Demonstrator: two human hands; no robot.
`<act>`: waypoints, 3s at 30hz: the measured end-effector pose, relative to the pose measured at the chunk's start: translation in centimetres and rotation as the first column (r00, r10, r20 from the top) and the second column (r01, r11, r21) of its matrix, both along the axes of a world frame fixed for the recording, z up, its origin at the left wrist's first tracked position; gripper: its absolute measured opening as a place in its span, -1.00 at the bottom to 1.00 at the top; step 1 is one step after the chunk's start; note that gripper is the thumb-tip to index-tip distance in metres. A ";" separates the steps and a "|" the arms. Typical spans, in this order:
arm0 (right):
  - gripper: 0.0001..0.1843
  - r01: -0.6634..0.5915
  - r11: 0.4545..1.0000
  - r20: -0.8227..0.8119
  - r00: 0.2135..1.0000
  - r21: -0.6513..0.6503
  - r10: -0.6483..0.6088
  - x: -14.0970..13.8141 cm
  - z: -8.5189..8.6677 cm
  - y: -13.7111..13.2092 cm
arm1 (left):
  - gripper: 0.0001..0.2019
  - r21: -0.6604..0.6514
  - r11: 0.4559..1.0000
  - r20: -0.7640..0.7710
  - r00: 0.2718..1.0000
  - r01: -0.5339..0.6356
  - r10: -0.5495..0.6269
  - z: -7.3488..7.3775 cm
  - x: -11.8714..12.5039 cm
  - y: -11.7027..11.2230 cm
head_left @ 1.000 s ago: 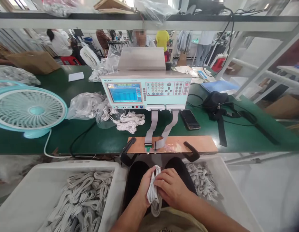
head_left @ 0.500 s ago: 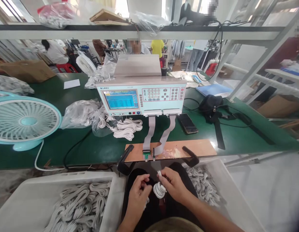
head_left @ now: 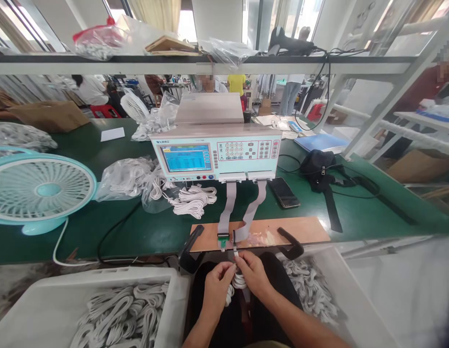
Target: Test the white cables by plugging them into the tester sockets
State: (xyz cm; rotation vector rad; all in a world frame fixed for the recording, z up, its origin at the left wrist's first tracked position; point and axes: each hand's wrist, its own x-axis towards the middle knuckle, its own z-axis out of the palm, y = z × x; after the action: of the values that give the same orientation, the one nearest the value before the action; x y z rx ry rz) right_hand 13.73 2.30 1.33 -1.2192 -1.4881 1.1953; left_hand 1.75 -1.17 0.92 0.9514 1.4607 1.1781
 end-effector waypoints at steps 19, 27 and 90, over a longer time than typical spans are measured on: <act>-0.64 -0.138 0.873 -0.455 0.884 -0.468 -0.105 -1.2 2.5 0.8 | -0.72 0.145 0.933 -0.205 0.932 0.330 -0.298 3.0 -2.8 1.5; -0.65 -0.144 0.906 -0.344 0.939 -0.398 -0.002 -0.6 1.8 1.3 | -0.71 0.132 0.991 -0.050 0.999 -0.001 0.008 0.9 -2.1 1.3; -0.56 -0.160 0.918 -0.471 0.882 -0.362 -0.032 -1.6 -1.4 1.8 | -0.49 0.129 0.980 0.060 0.987 -0.153 0.147 0.6 -1.2 3.2</act>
State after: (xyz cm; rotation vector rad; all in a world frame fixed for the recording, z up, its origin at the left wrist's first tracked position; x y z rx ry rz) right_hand 12.13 4.13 -0.07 -1.0267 -0.9563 1.7539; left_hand 0.52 2.06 1.53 0.9069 1.4474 1.4156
